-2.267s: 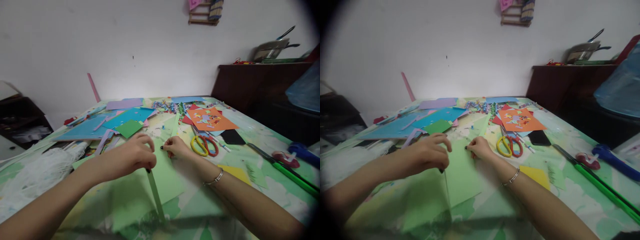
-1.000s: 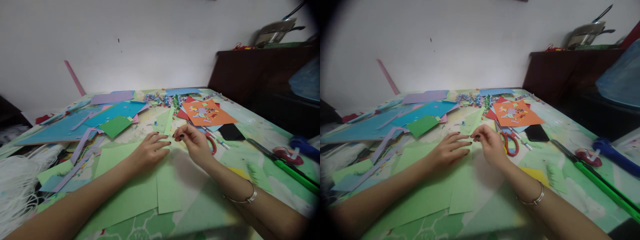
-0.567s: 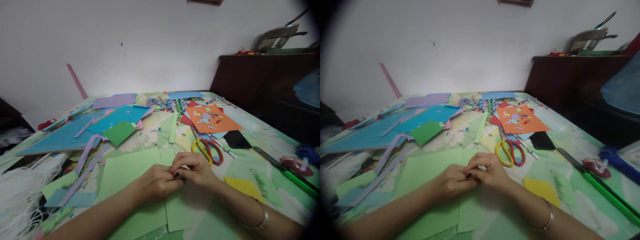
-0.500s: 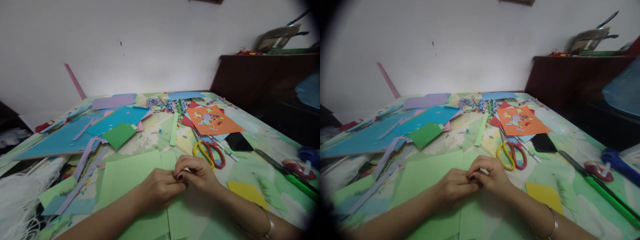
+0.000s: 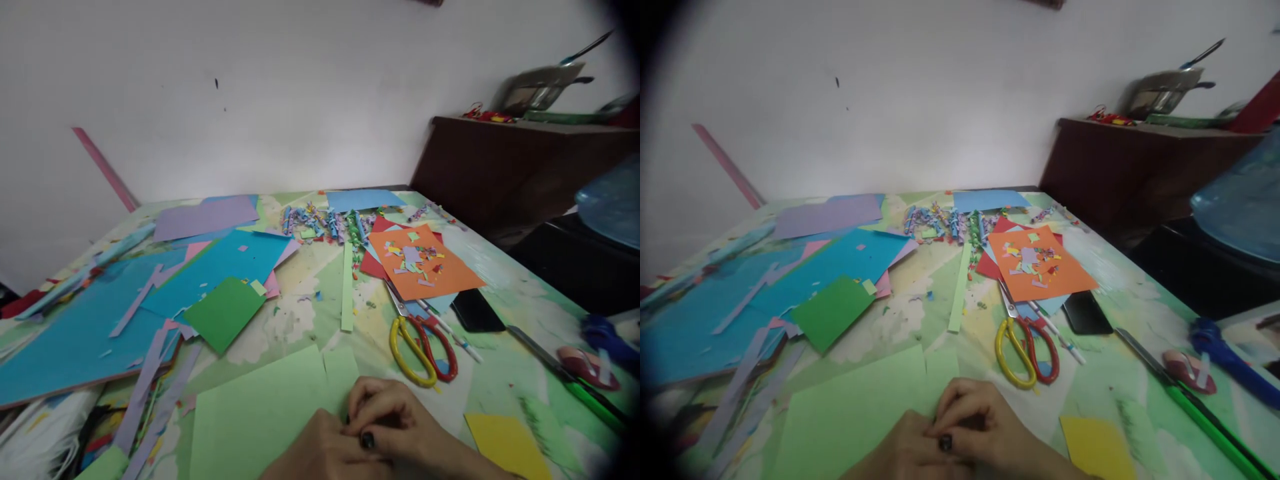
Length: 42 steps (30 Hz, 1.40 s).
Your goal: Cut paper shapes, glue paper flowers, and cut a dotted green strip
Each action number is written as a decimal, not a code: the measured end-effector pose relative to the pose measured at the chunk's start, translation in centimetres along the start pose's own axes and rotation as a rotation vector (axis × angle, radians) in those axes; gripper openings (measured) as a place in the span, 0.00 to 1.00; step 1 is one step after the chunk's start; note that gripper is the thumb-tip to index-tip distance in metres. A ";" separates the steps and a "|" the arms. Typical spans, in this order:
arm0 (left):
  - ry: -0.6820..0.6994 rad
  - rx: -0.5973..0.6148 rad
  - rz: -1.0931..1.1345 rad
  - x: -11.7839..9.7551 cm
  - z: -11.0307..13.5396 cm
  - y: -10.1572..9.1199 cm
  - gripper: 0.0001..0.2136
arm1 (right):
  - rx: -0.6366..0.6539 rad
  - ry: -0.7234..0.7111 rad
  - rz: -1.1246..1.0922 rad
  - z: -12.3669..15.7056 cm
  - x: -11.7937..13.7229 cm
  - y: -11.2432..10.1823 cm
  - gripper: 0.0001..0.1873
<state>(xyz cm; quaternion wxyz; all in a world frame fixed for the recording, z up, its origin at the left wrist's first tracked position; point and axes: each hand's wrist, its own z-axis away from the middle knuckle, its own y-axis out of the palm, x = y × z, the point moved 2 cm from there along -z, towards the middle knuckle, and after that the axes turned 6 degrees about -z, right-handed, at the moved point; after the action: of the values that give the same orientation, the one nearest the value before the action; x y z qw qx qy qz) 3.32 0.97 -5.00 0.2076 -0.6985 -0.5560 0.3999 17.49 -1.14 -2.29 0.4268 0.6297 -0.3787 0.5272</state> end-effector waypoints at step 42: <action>-0.904 -0.257 0.028 3.1 -0.3 -4.4 0.17 | -0.537 0.389 0.843 1.9 0.6 4.2 0.31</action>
<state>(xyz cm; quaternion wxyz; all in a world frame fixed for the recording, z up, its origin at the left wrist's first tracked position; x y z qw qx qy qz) 1.09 5.28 -2.59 -0.1487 -0.4818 -0.6261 0.5947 14.30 -4.39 -1.24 0.3865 0.1823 -0.6342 0.6444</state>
